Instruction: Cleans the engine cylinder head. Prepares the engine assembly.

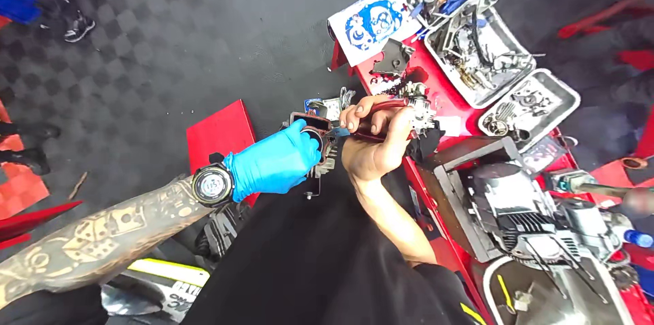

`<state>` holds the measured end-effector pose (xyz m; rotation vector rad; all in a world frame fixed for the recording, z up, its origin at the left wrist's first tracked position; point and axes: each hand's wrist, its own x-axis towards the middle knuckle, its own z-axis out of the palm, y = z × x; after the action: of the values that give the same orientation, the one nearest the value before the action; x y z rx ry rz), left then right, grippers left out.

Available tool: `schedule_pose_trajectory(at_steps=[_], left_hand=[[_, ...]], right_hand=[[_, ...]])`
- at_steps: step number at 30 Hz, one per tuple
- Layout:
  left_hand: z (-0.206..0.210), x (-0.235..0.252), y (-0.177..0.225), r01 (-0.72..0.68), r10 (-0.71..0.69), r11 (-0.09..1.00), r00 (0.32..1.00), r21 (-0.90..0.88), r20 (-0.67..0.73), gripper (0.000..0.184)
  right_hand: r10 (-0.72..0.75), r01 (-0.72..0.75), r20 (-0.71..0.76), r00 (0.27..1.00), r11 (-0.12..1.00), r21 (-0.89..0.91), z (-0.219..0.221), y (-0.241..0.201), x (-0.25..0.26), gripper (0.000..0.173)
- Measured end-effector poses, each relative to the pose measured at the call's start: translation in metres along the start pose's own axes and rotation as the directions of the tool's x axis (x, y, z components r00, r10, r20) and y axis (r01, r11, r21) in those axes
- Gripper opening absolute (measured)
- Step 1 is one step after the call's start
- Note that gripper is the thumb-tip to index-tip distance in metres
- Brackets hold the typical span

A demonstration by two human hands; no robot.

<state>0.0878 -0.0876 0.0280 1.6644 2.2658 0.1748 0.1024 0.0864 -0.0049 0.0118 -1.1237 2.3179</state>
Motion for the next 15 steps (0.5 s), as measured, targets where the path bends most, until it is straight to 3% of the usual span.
schedule_pose_trajectory(at_steps=[5, 8, 11, 13, 15], left_hand=[[-0.001, 0.005, 0.004, -0.014, 0.014, 1.000, 1.000, 0.010, 0.010, 0.025], [-0.014, 0.010, 0.011, 0.020, -0.019, 1.000, 0.988, -0.003, 0.151, 0.028], [-0.015, 0.013, 0.011, 0.021, -0.015, 0.999, 0.986, -0.039, 0.168, 0.029], [-0.004, 0.013, 0.007, -0.020, 0.021, 1.000, 0.997, -0.017, 0.070, 0.029], [-0.013, 0.013, 0.008, 0.001, -0.001, 1.000, 0.987, 0.001, 0.158, 0.032]], right_hand=[[-0.034, 0.034, -0.008, 0.999, 0.999, -0.015, 0.001, 0.002, -0.002, 0.040], [-0.042, 0.043, 0.045, 0.998, 0.999, -0.028, 0.003, -0.001, -0.002, 0.023], [0.014, -0.008, 0.115, 0.993, 0.998, -0.058, 0.005, -0.006, 0.002, 0.022], [0.070, -0.059, 0.184, 0.980, 0.996, -0.063, 0.000, -0.008, 0.005, 0.030], [0.101, -0.097, 0.282, 0.954, 0.995, -0.025, -0.008, -0.009, 0.012, 0.038]])
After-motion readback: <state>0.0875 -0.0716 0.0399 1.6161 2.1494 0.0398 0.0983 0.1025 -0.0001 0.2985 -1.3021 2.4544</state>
